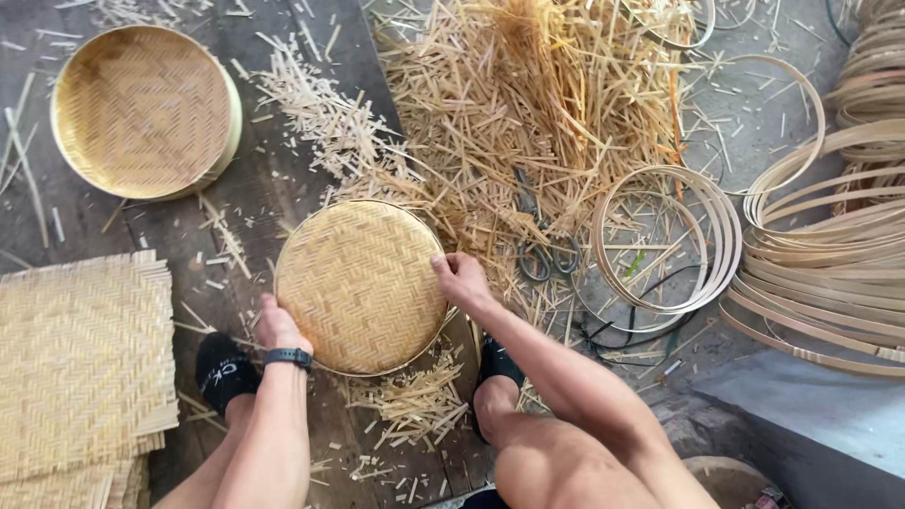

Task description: The person assembles round bamboo baskets by placing a pre-woven square mat over a circular wooden mold, fitting a bamboo ring over the mat, and trimming the excess mat with shears. The person repeats this process for multiple baskets, stacking the finished ones nearby.

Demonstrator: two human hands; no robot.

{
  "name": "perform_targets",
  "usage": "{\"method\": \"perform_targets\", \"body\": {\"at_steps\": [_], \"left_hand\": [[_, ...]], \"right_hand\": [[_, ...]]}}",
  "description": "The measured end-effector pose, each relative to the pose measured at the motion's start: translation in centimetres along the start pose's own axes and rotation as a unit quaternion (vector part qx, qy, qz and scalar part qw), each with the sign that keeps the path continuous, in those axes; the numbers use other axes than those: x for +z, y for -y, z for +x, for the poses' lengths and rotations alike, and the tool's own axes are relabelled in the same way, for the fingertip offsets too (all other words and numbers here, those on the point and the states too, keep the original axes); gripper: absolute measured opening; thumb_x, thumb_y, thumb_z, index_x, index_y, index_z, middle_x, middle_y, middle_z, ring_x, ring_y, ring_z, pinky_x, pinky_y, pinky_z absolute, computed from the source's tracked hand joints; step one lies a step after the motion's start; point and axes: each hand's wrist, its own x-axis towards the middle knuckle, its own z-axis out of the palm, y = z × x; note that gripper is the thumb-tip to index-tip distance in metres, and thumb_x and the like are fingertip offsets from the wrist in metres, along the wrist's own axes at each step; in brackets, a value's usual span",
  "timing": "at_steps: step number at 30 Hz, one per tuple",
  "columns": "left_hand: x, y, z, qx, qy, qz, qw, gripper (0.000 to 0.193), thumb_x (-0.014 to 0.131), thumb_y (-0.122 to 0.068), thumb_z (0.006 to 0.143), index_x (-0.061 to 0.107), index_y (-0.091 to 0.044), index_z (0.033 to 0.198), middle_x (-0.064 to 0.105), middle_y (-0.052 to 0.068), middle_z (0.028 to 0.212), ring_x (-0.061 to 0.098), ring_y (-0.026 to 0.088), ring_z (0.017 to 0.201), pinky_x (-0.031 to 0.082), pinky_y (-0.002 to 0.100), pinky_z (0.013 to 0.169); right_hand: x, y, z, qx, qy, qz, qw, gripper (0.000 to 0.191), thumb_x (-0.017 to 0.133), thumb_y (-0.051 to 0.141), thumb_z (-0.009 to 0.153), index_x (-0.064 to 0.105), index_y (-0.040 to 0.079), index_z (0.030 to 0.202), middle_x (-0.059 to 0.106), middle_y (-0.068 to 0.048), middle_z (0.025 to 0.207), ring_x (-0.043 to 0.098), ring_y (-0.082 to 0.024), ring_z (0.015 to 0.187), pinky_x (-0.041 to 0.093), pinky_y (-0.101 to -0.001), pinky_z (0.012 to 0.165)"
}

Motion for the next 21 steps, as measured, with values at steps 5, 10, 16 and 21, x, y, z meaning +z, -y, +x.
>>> {"method": "perform_targets", "body": {"at_steps": [5,10,16,21], "left_hand": [[-1.3,-1.9,-2.9,0.144,0.25,-0.154,0.945,0.046,0.046,-0.041,0.106,0.065,-0.003,0.125,0.07,0.009,0.122,0.067,0.023,0.113,0.053,0.04,0.103],[-2.3,-5.2,-3.7,-0.083,0.318,-0.034,0.944,0.071,0.036,-0.063,0.108,0.069,-0.002,0.126,0.072,0.009,0.11,0.064,0.023,0.094,0.05,0.037,0.088],[-1.1,-0.2,-2.4,-0.018,0.288,0.001,0.957,0.066,0.042,-0.057,0.103,0.064,-0.003,0.133,0.07,0.011,0.128,0.062,0.025,0.119,0.042,0.042,0.109],[0.9,2.2,-5.8,0.41,0.017,0.422,0.808,0.059,0.056,-0.048,0.101,0.061,-0.004,0.14,0.062,0.017,0.141,0.051,0.03,0.136,0.036,0.052,0.118]], "right_hand": [[-3.3,-0.1,-1.6,-0.148,-0.032,0.231,0.961,0.047,0.05,0.042,0.115,0.066,-0.002,0.112,0.062,-0.024,0.103,0.055,-0.032,0.095,0.05,-0.0465,0.085],[-7.0,0.3,-1.2,0.031,0.088,0.384,0.919,0.052,0.04,0.045,0.101,0.06,0.004,0.128,0.07,-0.017,0.12,0.069,-0.029,0.108,0.058,-0.0418,0.094],[-3.7,-4.8,-0.9,-0.06,0.059,0.353,0.932,0.054,0.044,0.04,0.101,0.058,0.002,0.138,0.07,-0.015,0.125,0.068,-0.023,0.109,0.056,-0.0374,0.092],[-5.4,-9.9,2.4,-0.075,-0.14,-0.068,0.985,0.023,0.063,0.023,0.098,0.073,0.006,0.111,0.066,-0.013,0.112,0.066,-0.022,0.098,0.057,-0.0362,0.088]]}}
